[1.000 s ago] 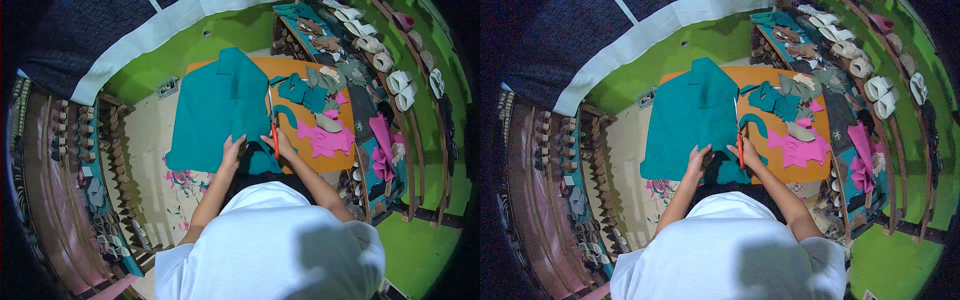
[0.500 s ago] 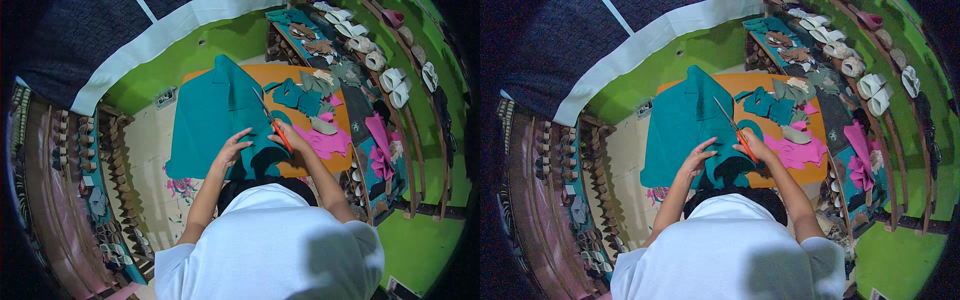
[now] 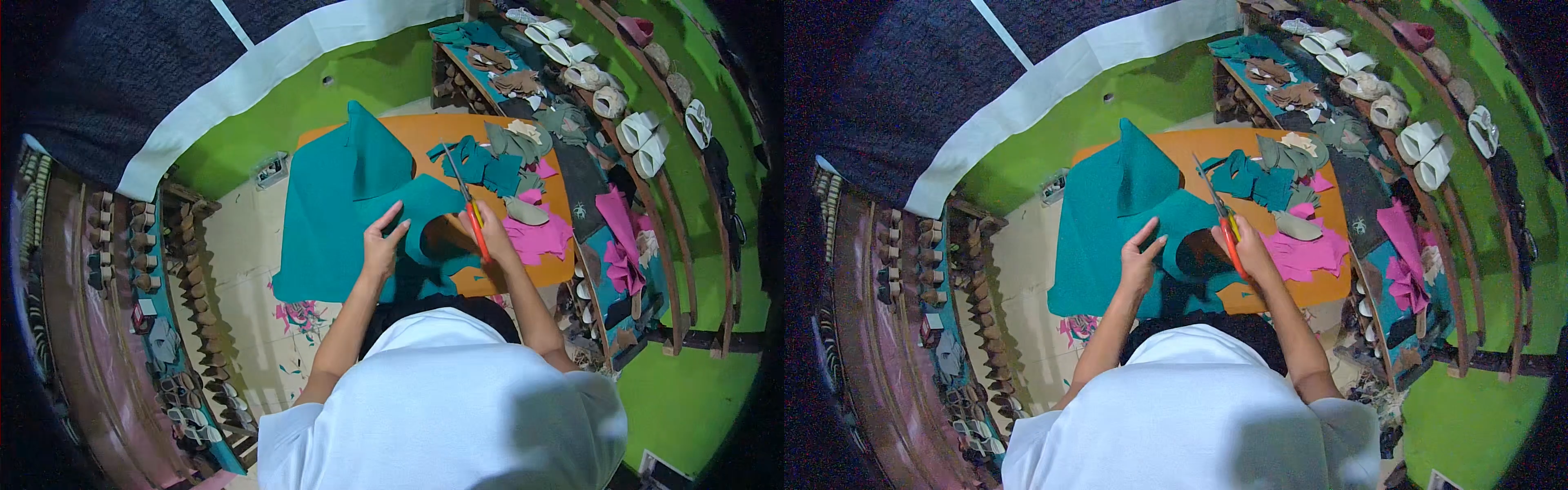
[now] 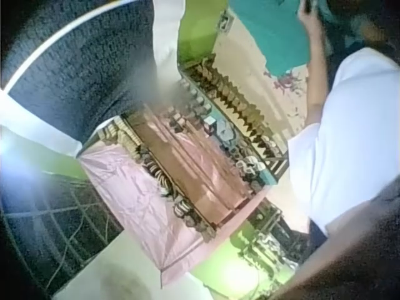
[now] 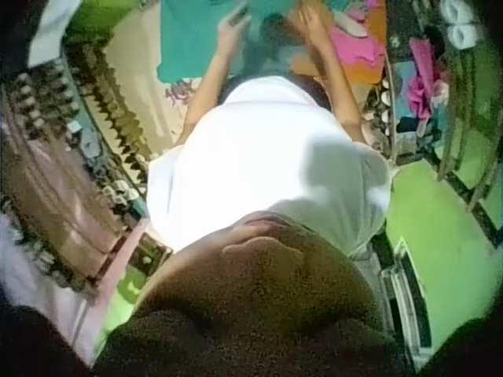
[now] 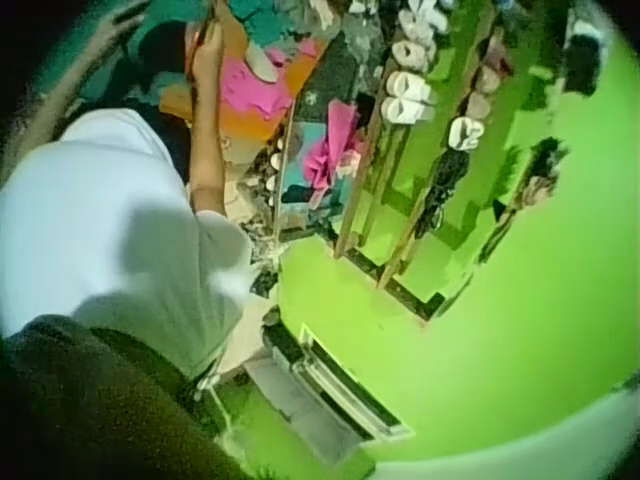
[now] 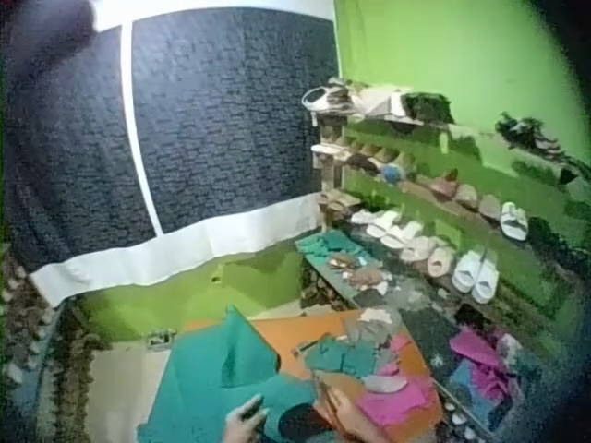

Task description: Cutting a pattern out of green fabric using scissors.

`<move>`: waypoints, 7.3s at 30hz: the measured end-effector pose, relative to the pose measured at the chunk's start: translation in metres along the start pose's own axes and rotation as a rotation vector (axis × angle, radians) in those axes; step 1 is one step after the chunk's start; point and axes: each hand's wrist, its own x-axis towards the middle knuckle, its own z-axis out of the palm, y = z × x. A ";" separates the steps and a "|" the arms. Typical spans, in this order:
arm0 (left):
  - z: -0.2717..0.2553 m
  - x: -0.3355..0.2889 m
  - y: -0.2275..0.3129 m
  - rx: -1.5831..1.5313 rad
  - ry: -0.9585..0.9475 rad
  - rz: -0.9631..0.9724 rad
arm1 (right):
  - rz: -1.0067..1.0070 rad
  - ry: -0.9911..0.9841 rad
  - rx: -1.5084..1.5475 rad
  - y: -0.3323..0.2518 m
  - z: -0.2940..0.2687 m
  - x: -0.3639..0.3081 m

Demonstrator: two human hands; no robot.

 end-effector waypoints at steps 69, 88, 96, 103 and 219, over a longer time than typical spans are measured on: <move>0.039 -0.047 -0.002 0.182 -0.662 0.229 | 0.345 -0.077 0.563 -0.019 0.038 -0.037; 0.038 -0.049 -0.004 0.226 -0.718 0.180 | 0.192 0.036 0.273 -0.029 0.037 -0.036; 0.035 -0.049 -0.007 0.262 -0.729 0.239 | 0.142 0.060 0.224 -0.023 0.035 -0.035; 0.034 -0.049 -0.005 0.345 -0.702 0.266 | 0.202 0.033 0.269 -0.026 0.029 -0.037; 0.029 -0.093 0.076 0.089 -0.037 -0.345 | 0.088 -0.050 0.556 -0.034 0.054 -0.001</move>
